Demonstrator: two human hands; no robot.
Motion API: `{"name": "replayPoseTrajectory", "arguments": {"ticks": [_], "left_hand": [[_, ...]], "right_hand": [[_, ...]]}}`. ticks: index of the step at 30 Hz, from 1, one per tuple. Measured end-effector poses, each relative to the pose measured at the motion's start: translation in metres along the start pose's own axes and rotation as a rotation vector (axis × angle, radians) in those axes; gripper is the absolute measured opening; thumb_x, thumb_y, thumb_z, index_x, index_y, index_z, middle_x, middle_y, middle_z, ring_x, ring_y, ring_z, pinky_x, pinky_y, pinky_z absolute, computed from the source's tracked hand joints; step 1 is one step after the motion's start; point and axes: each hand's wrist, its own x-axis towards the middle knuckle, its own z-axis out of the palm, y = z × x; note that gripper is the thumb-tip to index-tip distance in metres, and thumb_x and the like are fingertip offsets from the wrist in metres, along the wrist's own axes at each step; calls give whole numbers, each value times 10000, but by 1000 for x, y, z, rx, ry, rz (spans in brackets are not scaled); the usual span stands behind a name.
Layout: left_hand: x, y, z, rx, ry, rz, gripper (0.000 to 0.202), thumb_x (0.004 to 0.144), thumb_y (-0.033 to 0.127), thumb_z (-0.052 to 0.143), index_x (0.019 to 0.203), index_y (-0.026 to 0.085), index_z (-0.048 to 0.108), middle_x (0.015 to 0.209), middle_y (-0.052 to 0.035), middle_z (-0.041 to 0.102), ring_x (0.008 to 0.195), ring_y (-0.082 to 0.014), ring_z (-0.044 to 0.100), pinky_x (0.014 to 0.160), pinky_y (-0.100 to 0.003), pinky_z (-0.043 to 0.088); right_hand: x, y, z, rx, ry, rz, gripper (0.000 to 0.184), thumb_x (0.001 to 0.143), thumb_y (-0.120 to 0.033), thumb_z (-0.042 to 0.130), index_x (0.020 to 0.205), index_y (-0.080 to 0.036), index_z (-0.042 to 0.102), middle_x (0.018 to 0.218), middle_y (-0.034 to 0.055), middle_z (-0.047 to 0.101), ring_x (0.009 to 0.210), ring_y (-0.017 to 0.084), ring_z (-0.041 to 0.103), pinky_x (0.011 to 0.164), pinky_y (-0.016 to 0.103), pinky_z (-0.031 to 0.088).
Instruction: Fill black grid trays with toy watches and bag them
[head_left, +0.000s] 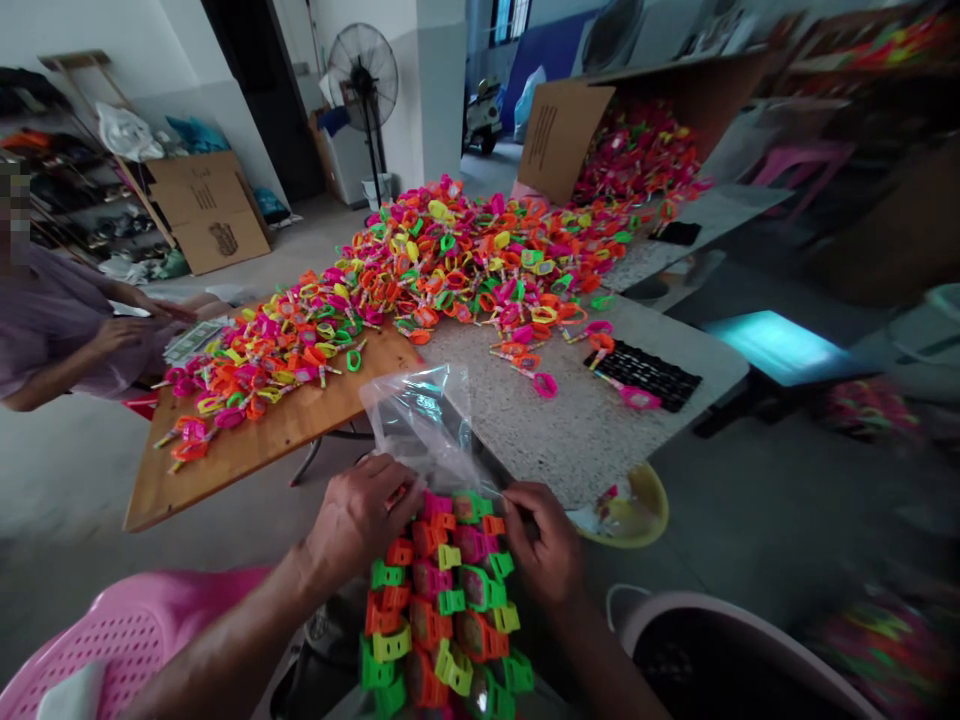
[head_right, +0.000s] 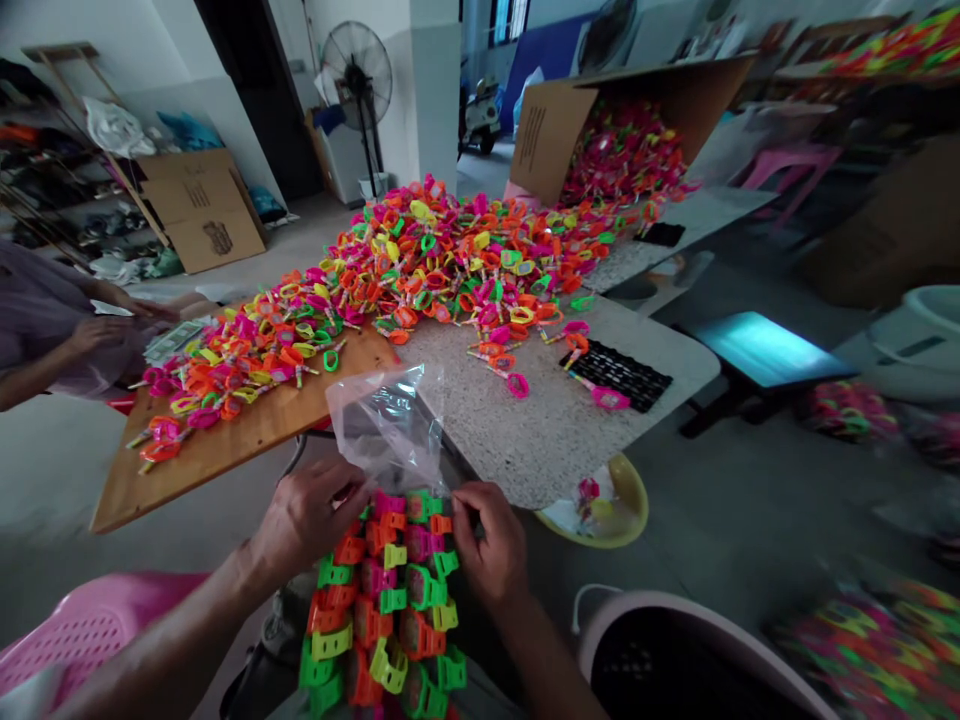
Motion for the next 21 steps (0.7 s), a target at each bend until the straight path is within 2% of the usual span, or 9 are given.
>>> {"name": "replayPoseTrajectory", "arguments": {"ticks": [4,6,11,15,17,21], "left_hand": [[-17,-7,-3,-70,-34,142,60,980,215,582,955,207,636,854,-27,672,801,-141,640,743,-262,515],[-27,-9,-3,-95,-40,173,73,972,189,592,1016,214,644,908,-41,685,845,-152,647,773,-278,532],[-39,-6,-3,-193,-50,168,160,975,157,570,1102,220,646,984,-67,695,898,-175,649,815,-318,557],[-37,-13,-10,-274,-138,142,153,998,155,529,1090,201,643,1000,-78,688,932,-170,659,849,-310,560],[-35,-21,-13,-252,-183,172,154,1008,166,511,1092,194,637,1012,-84,689,954,-174,661,862,-308,558],[-34,-40,-20,-79,-235,332,160,999,172,525,1127,179,621,1046,-97,692,989,-198,655,864,-328,560]], "right_hand": [[-9,-1,-16,-44,-25,-83,116,938,-166,578,1002,-236,646,920,52,697,857,186,690,770,318,573],[-16,-2,-24,-79,-52,-121,139,934,-150,577,1015,-238,648,926,60,702,855,187,697,754,312,582],[-30,-5,-36,-133,-104,-165,191,925,-115,584,1059,-243,629,946,70,701,844,178,700,741,295,586],[-27,-12,-40,-127,-165,-166,171,934,-128,571,1042,-246,630,934,68,707,824,174,708,736,285,586],[-21,-16,-41,-113,-210,-168,146,935,-150,567,1011,-249,643,918,62,715,803,173,712,729,282,586],[-7,-18,-43,-106,-303,-229,146,915,-153,579,985,-255,657,897,39,724,775,159,712,710,259,570]]}}
